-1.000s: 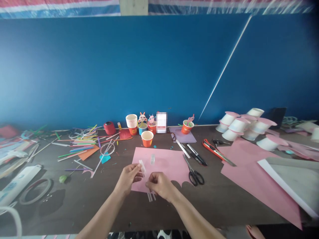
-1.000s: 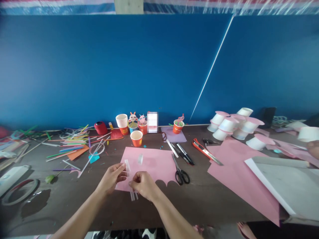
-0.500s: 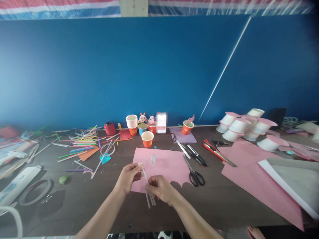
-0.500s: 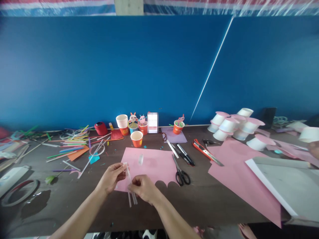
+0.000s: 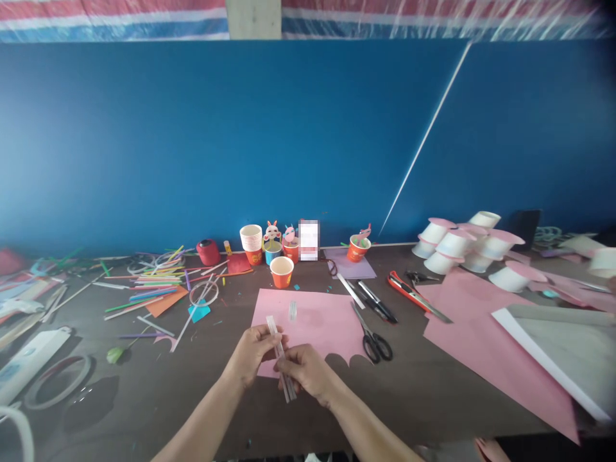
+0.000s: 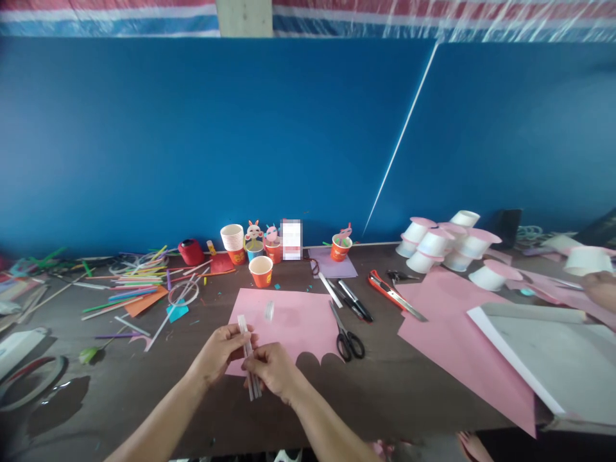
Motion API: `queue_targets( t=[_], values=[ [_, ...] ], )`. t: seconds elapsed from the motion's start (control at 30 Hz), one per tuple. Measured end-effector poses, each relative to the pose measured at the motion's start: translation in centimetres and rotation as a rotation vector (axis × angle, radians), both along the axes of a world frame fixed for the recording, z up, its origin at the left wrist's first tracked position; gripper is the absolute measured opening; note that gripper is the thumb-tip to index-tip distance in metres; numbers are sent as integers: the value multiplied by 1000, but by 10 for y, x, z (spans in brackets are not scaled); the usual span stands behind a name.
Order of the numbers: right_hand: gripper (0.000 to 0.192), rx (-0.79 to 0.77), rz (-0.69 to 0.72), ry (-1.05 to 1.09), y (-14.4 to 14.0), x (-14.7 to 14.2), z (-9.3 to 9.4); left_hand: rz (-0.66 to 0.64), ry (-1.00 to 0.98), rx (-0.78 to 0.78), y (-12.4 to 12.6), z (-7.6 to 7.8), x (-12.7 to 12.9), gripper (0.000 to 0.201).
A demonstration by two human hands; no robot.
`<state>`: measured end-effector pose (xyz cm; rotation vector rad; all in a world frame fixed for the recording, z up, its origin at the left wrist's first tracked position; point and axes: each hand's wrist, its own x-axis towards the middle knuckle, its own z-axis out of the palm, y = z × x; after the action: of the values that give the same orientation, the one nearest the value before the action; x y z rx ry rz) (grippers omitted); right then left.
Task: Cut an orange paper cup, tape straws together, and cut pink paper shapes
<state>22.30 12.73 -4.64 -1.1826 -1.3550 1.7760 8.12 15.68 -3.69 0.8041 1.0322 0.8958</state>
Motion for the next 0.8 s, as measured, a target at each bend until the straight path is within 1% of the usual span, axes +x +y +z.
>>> queue_targets(
  t=[0.13, 0.23, 0.33, 0.5, 0.63, 0.67, 0.8],
  values=[
    [30, 33, 57, -8, -4, 1, 0, 33, -3, -30, 0, 1, 1, 32],
    [32, 24, 40, -23, -5, 2, -2, -20, -21, -15, -4, 2, 3, 34],
    [35, 11, 17, -43, -4, 0, -5, -61, -51, -7, -7, 0, 5, 34],
    [37, 31, 6, -56, -5, -2, -5, -15, -57, -28, -5, -6, 2, 30],
    [35, 63, 60, -53, -7, -1, -2, 65, -69, -36, -4, -3, -3, 29],
    [35, 61, 58, -57, -7, -1, -1, 57, -78, -38, -5, -2, -3, 31],
    [36, 46, 37, -57, -10, -6, -3, -55, -72, -9, -10, 0, -6, 31]
  ],
)
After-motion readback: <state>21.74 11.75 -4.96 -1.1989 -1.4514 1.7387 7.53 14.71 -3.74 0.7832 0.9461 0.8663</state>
